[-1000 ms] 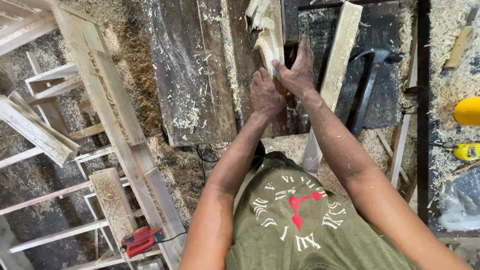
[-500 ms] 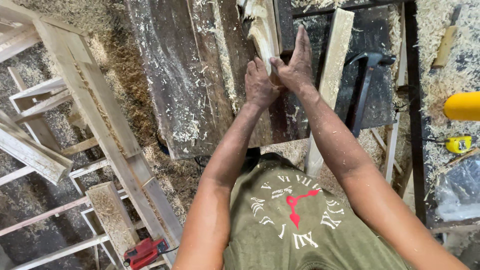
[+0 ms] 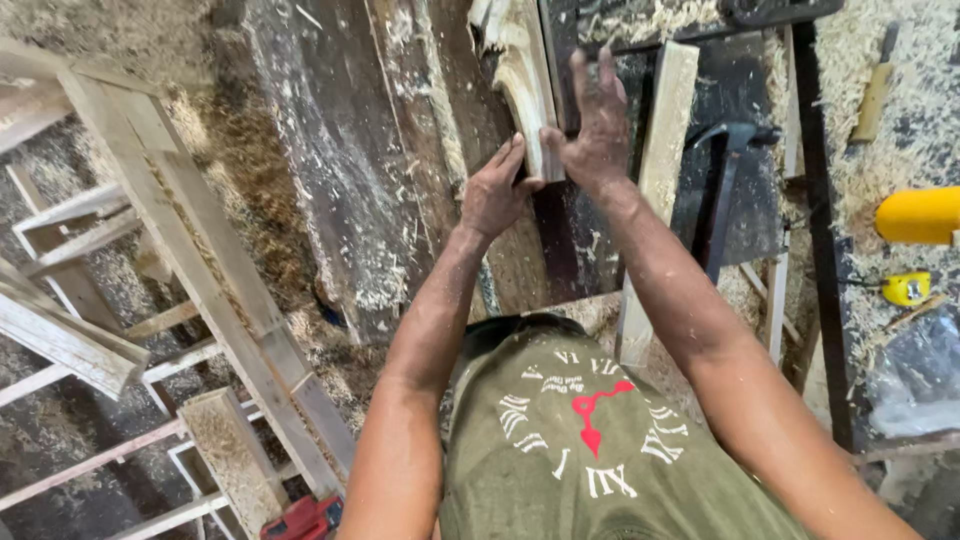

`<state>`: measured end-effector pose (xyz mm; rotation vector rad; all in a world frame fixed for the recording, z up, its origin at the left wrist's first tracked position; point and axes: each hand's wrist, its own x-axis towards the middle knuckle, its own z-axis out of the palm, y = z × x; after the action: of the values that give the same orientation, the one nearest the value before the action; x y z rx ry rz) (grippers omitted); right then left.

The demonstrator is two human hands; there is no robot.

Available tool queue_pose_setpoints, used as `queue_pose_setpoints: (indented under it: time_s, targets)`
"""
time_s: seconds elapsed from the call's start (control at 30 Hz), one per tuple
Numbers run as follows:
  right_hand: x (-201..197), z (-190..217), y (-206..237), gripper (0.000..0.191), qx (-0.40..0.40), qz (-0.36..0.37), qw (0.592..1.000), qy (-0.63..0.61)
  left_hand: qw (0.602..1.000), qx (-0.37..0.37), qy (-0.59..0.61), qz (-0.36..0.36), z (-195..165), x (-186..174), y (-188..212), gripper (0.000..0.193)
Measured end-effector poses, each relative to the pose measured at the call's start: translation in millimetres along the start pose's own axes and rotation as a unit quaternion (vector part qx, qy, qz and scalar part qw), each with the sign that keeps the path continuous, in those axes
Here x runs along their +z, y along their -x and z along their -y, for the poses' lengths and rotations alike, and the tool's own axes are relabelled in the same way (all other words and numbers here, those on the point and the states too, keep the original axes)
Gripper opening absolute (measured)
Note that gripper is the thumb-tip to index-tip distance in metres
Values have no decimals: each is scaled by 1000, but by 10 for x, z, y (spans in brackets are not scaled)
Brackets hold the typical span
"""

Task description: The person handles a rough wooden plank on a workbench, measures it with a tape measure, and uses an adjustable wrench to turn a fastener on the woodworking machine. They reposition the plank, pick up a hammer, and move pieces of lumber around the bench and floor.

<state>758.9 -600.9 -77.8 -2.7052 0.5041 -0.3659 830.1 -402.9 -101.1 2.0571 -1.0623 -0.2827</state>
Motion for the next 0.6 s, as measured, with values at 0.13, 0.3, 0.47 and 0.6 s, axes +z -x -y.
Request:
queue_pose_setpoints:
  time_s: [0.13,0.3,0.47,0.6]
  targets:
    - [-284,-8,-79,84,-86,51,994,49,1000,13,-3,-16,45,-87,-137,81]
    - [-619,178,-250,54,-82,174,975,107,998,-38,-30,40,42,-215,-311,84]
    - [-769,461,-507,57,-105,289,932,191,995,-49,-55,66,48,-311,-483,84]
    - [-715,605,-686,56,-114,350,875,314,995,-55,-44,65,74,-374,-607,85]
